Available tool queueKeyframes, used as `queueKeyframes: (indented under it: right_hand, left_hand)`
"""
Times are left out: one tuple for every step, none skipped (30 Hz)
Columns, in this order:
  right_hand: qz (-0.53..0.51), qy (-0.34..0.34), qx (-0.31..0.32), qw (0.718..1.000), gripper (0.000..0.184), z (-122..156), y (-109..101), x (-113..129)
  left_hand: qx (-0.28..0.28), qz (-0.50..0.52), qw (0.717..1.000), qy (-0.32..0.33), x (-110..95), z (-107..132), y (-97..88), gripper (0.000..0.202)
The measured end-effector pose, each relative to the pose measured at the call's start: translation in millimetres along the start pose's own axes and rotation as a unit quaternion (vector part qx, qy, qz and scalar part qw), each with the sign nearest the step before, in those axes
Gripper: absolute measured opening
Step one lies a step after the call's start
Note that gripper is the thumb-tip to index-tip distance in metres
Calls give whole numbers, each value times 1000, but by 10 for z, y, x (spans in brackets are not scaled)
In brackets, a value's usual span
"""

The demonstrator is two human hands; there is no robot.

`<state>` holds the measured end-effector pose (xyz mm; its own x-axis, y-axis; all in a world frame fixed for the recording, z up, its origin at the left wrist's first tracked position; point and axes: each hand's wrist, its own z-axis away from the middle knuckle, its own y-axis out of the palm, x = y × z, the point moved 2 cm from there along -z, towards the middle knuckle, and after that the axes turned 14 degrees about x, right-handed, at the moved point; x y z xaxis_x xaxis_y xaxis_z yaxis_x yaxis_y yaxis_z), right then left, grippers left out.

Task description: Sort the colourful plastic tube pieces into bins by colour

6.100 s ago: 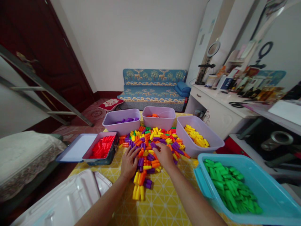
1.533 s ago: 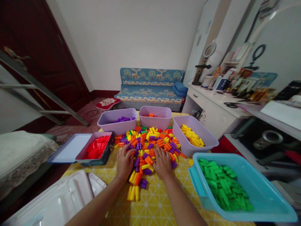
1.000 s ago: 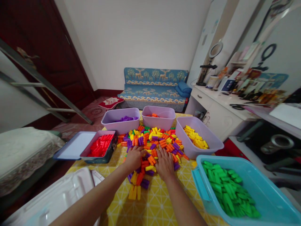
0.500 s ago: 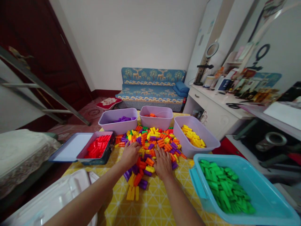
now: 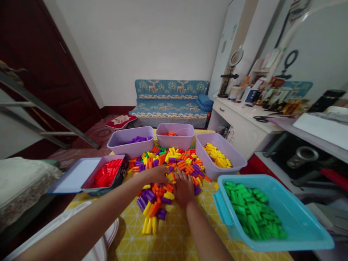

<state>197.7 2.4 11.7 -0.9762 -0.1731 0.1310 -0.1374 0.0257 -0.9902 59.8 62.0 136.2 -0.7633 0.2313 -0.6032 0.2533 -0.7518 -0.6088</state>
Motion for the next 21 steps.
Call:
queueKeyframes:
  right_hand:
    - [1,1,1,1000,45,-2,6,-3]
    - [2,4,0,1000,45,-3,11,-5]
    - [3,6,-2,1000,45,-4,16,-7]
    - [4,9,-6,1000,46,-4,21,-9]
    - [5,9,-9,1000,47,-4,25,-10]
    - [6,9,-12,1000,48,-3,28,-11]
    - [7,9,-12,1000,48,-2,31,-12]
    - [7,9,-11,1000,48,-1,32,-13]
    - [5,9,-9,1000,48,0,31,-13]
    - [1,7,-8,1000,48,0,27,-13]
    - [-3,5,-8,1000,48,-1,21,-13]
    - [-8,3,-8,1000,49,-1,14,-12]
    - [-12,2,-8,1000,49,-2,5,-11]
    - [-14,3,-9,1000,49,-2,-3,-11]
    - [-14,4,-9,1000,48,-1,-9,-10]
    - [-12,5,-9,1000,48,0,-14,-9]
    - [-8,3,-8,1000,48,2,-16,-7]
    - [-4,2,-9,1000,48,4,-17,-5]
    - [0,1,-9,1000,48,7,-15,-2]
    - [3,0,-9,1000,48,9,-12,0]
    - [5,0,-10,1000,49,10,-9,1]
  left_hand:
    - [-3,6,1000,21,-168,-53,-56,5]
    - [-15,12,999,43,-348,-110,-125,5]
    - [-34,24,997,69,-531,-166,-202,13]
    - [-57,38,993,94,-702,-218,-282,24]
    - [-79,64,986,135,-852,-262,-357,35]
    - [-138,144,955,218,-965,-283,-436,45]
    - [-178,209,916,292,-1018,-290,-490,54]
    - [-209,258,877,347,-1001,-286,-516,62]
    - [-239,285,848,377,-911,-270,-511,67]
    - [-270,283,841,374,-751,-245,-474,69]
    - [-310,261,846,346,-529,-209,-413,69]
    - [-359,221,855,302,-262,-159,-333,65]
    - [-412,177,860,243,35,-99,-241,60]
    - [-450,138,864,177,340,-36,-143,56]
    - [-477,111,865,112,634,26,-47,53]
    - [-499,94,860,47,902,86,38,52]
    - [-503,77,861,-2,1125,133,108,52]
    - [-499,58,864,-38,1297,166,157,52]
    - [-493,43,866,-63,1422,185,183,51]
    - [-489,28,868,-79,1501,191,185,50]
    - [-484,14,870,-87,1543,184,166,50]
